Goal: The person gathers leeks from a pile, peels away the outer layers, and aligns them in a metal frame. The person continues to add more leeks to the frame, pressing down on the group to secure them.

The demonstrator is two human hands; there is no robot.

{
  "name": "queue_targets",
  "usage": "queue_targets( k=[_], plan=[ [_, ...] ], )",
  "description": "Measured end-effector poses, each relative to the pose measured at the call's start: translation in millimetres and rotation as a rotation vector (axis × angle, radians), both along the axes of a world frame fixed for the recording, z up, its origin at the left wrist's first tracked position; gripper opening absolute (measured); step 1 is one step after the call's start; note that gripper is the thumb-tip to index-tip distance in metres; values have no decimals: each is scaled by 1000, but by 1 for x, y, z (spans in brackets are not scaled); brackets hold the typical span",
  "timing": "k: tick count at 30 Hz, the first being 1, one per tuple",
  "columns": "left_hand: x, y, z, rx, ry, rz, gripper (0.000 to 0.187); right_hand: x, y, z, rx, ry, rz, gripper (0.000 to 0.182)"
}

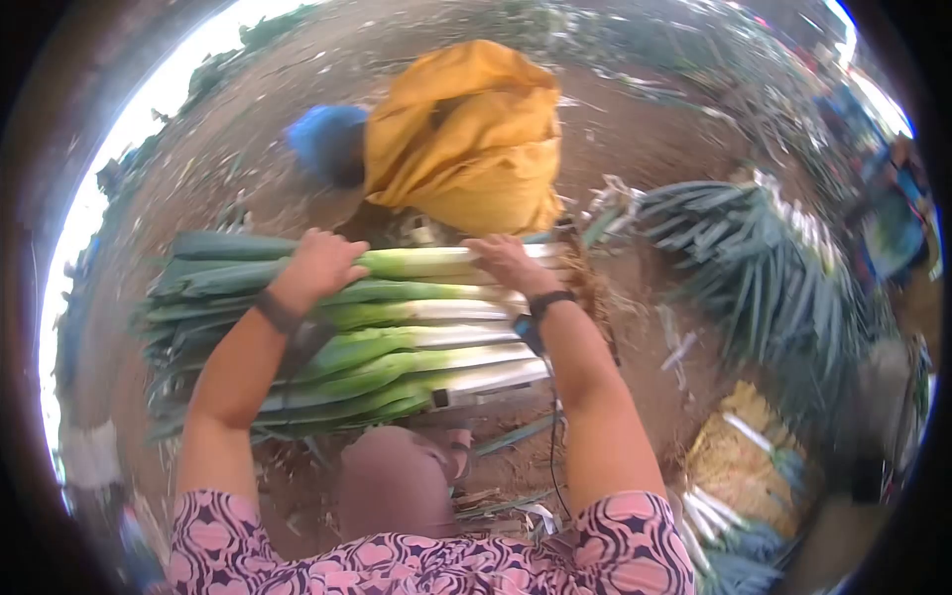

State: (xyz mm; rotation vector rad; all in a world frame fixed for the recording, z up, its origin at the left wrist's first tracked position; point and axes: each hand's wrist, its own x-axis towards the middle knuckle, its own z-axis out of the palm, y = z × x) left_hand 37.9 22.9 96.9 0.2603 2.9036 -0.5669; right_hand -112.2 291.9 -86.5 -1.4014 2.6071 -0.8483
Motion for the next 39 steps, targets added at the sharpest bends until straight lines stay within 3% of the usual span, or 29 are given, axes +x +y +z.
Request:
queue_targets(
  k=[5, 11, 15, 18, 22, 26, 29, 34, 38, 39],
  plan=[
    [15, 8, -6, 2, 54, 129, 43, -4, 4, -3, 6, -29, 5, 40],
    [33, -28, 35, 119, -28, 184, 66, 3, 7, 3, 25, 4, -27, 40],
    [42, -76, 63, 157, -96, 384, 71, 2, 6, -3, 3, 16, -45, 40],
    [48, -109, 85, 177, -185, 636, 85, 2, 7, -4, 29, 3, -56, 41],
    [61, -152, 101, 168, -211, 768, 90, 5, 8, 4, 31, -6, -51, 41],
    [77, -145, 111, 163, -229, 915, 90, 6, 8, 3, 33, -3, -54, 41],
    [89, -158, 97, 323, -212, 980, 90, 5, 6, 7, 52, -32, -63, 40],
    [95, -179, 44, 142, -115, 785, 65, 8, 7, 12, 45, -43, -72, 39],
    [98, -190, 21, 195, -68, 647, 57, 9, 8, 14, 62, -45, -76, 39],
    [95, -192, 13, 154, 48, 641, 56, 8, 7, 14, 65, -45, -77, 40]
  ],
)
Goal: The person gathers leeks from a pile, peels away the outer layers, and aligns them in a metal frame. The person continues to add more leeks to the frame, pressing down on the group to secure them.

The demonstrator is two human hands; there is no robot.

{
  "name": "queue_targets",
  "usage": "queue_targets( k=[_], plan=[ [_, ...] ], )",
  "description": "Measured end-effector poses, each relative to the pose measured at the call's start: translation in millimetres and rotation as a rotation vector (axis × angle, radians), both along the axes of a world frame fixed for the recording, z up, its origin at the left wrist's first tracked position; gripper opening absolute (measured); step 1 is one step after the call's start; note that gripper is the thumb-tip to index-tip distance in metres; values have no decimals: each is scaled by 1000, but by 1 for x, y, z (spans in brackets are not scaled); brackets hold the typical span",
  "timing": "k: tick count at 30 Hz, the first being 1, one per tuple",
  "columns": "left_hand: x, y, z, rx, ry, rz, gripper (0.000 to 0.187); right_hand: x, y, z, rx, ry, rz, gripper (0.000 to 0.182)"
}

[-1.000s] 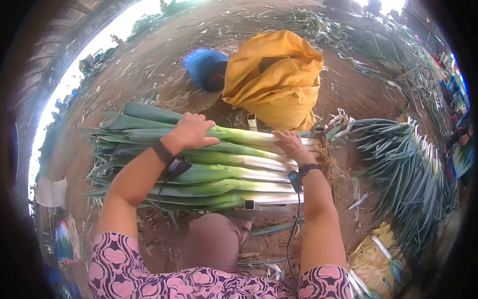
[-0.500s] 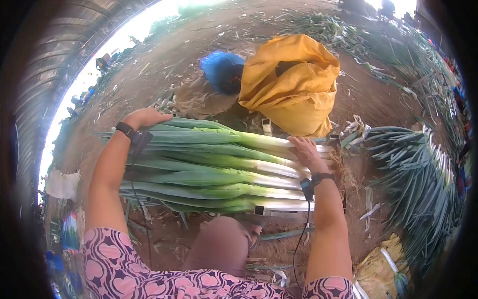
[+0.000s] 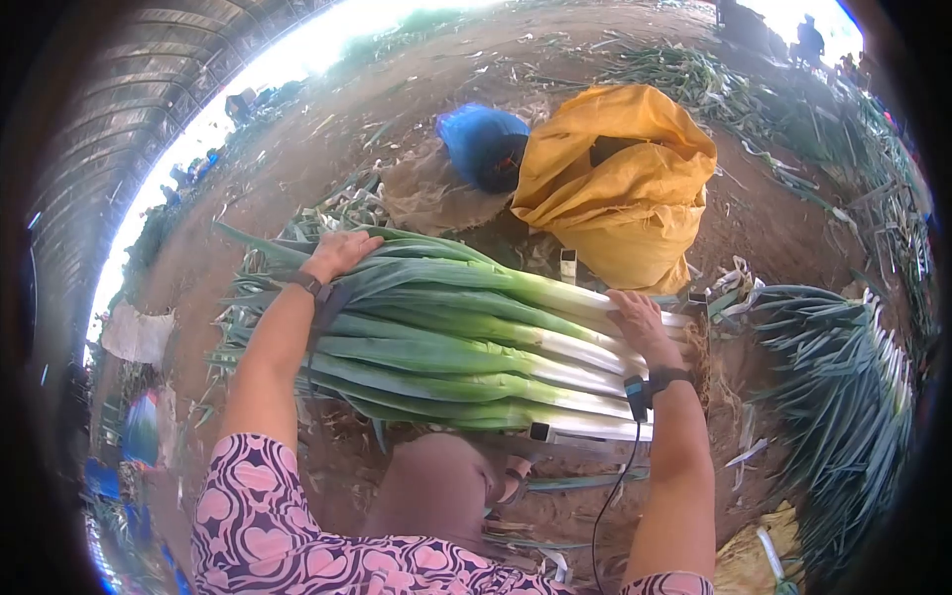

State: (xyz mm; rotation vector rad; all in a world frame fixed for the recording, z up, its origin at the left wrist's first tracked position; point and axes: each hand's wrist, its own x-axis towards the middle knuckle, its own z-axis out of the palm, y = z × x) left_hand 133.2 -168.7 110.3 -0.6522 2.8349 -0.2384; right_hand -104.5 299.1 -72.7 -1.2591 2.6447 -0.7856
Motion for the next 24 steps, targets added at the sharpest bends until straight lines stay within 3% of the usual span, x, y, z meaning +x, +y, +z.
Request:
queue_targets(
  k=[2, 3, 6, 7, 10, 13, 16, 21, 24],
  plan=[
    [-5, -11, -20, -150, 181, 9, 56, -1, -1, -2, 3, 9, 3, 40],
    [-5, -12, -23, -262, 332, -122, 53, -1, -2, -4, 5, 10, 6, 41],
    [-9, -15, -20, -341, 315, -156, 53, -4, -3, -5, 46, -8, -8, 42],
    [-10, -31, -34, -378, 473, -321, 57, -4, -2, -7, 22, 6, 11, 42],
    [-2, -35, -47, -46, 386, -64, 49, -5, -1, -7, 28, 27, 26, 43],
    [15, -31, -38, 0, 108, -200, 39, -6, -1, -9, 51, 40, 14, 43],
    [9, -16, -28, -11, 35, -10, 40, -6, -1, -9, 74, 42, 10, 44],
    [-17, -71, -94, -44, 21, -29, 30, -6, -4, -2, 150, -37, 4, 43],
    [-24, -77, -91, -38, -36, -1, 31, -6, -4, -2, 153, -23, 0, 41]
  ],
)
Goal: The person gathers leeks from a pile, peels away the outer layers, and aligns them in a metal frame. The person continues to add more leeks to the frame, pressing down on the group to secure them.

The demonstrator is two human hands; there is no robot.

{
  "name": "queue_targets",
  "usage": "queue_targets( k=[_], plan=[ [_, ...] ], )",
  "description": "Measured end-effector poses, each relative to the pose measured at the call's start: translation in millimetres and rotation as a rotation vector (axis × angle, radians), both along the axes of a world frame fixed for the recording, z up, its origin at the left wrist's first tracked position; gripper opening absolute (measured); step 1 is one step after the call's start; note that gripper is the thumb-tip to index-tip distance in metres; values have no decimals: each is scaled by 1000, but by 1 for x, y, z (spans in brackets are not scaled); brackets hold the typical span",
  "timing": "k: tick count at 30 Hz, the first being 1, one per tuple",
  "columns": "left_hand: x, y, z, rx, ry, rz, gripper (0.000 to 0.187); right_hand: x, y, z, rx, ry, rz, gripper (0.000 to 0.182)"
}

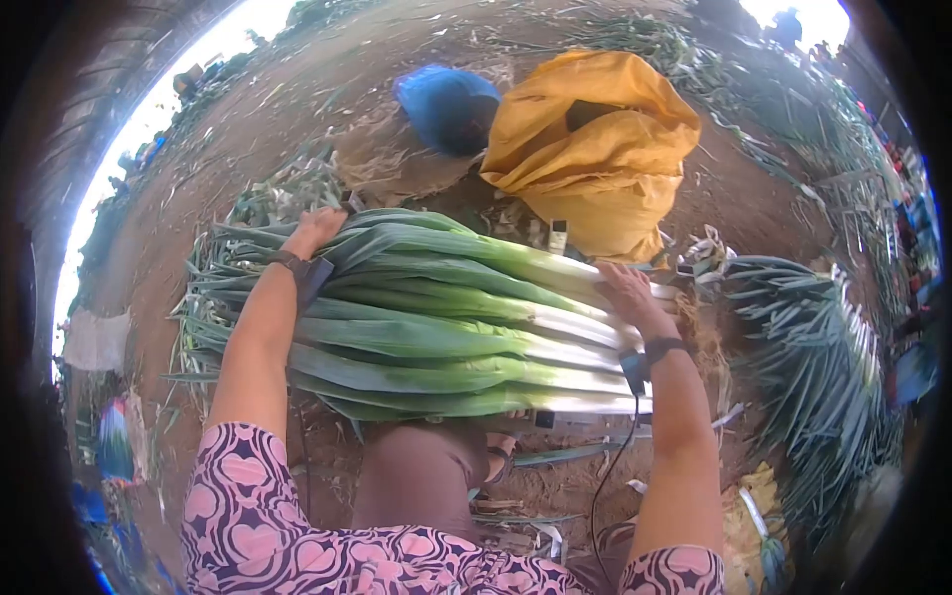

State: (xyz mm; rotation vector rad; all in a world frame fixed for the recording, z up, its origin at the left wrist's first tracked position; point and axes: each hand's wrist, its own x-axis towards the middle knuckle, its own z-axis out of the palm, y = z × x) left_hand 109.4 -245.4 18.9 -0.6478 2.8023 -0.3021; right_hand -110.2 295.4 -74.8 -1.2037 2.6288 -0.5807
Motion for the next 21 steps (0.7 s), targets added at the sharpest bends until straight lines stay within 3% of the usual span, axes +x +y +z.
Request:
queue_targets(
  k=[4, 5, 7, 8, 11, 14, 16, 21],
  plan=[
    [-3, 7, 23, 41, 157, 13, 35, 2, 3, -2, 36, 91, -5, 43],
    [-7, 23, 44, 115, 214, 234, 39, 2, 6, -8, 39, 104, -9, 43],
    [-7, 3, 51, 192, 324, 96, 43, 11, 0, 9, 146, 63, -92, 43],
    [-12, -5, 53, 227, 381, 27, 45, 14, 2, 8, 56, 72, -103, 35],
    [-4, 15, 74, 550, 606, -424, 50, 8, 6, -8, -19, 133, -74, 38],
    [8, 71, 73, 490, 260, -392, 52, -1, 9, -27, 8, 186, -100, 41],
    [13, 99, 67, 370, 288, -346, 51, 8, 11, -5, -42, 42, -124, 40],
    [13, 104, 58, 232, 334, -387, 46, 13, 10, -1, -148, 157, -98, 37]
  ],
)
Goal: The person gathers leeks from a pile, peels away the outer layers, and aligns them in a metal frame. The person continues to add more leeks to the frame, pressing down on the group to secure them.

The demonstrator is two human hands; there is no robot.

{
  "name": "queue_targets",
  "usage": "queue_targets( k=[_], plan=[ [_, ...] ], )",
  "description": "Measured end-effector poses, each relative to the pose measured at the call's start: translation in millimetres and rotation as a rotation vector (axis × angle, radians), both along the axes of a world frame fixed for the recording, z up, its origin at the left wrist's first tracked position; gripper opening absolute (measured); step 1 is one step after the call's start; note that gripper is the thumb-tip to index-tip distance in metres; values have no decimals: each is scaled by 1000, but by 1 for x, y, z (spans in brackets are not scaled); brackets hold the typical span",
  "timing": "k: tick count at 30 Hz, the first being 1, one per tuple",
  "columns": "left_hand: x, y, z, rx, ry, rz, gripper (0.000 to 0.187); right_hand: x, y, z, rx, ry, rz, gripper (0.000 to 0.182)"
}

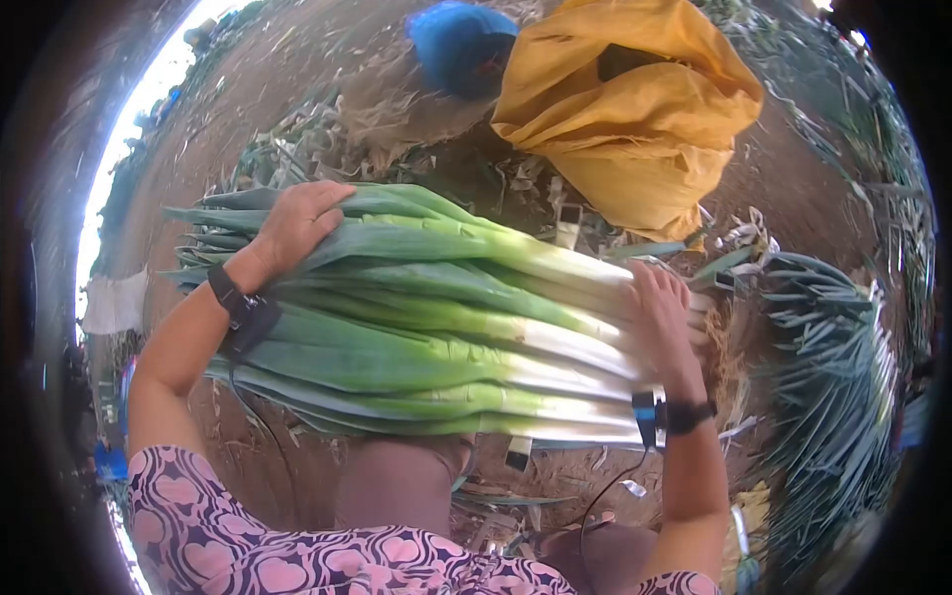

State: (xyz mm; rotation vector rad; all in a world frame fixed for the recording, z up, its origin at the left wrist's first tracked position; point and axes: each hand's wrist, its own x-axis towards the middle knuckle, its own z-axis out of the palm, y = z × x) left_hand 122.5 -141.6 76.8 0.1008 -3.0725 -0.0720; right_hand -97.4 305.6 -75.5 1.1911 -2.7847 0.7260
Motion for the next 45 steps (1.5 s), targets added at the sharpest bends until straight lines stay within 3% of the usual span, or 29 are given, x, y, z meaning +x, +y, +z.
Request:
queue_targets(
  k=[3, 4, 6, 9, 11, 14, 17, 29, 37, 41, 45],
  plan=[
    [-3, 5, 10, -18, -29, -4, 44, 24, -14, 39, 27, 82, -71, 37],
    [-3, 6, 11, -34, -37, 3, 44, 39, -30, 59, -51, 145, 57, 40],
    [-2, 9, 11, -57, -55, 38, 45, 72, -84, 110, -310, -199, 250, 63],
    [-4, 14, 17, -52, -90, 89, 46, 81, -189, 170, -129, -241, 455, 98],
    [-3, 15, 17, -60, -78, 121, 50, 78, -252, 154, 26, -199, 520, 110],
    [3, 28, 18, -33, -137, 253, 60, 81, -273, 147, 216, -316, 597, 111],
    [17, 56, 41, 82, -74, 321, 65, 81, -272, 135, 179, -309, 602, 108],
    [24, 23, -56, 92, -214, 288, 70, 86, -301, 102, 216, -284, 493, 91],
    [28, 7, -113, 148, -142, 255, 67, 86, -317, 71, 210, -252, 443, 85],
    [19, 6, -85, 283, -193, 284, 64, 85, -315, 78, 214, -234, 456, 86],
    [3, 10, -18, 333, -349, 316, 63, 83, -311, 75, 232, -262, 483, 88]
  ],
)
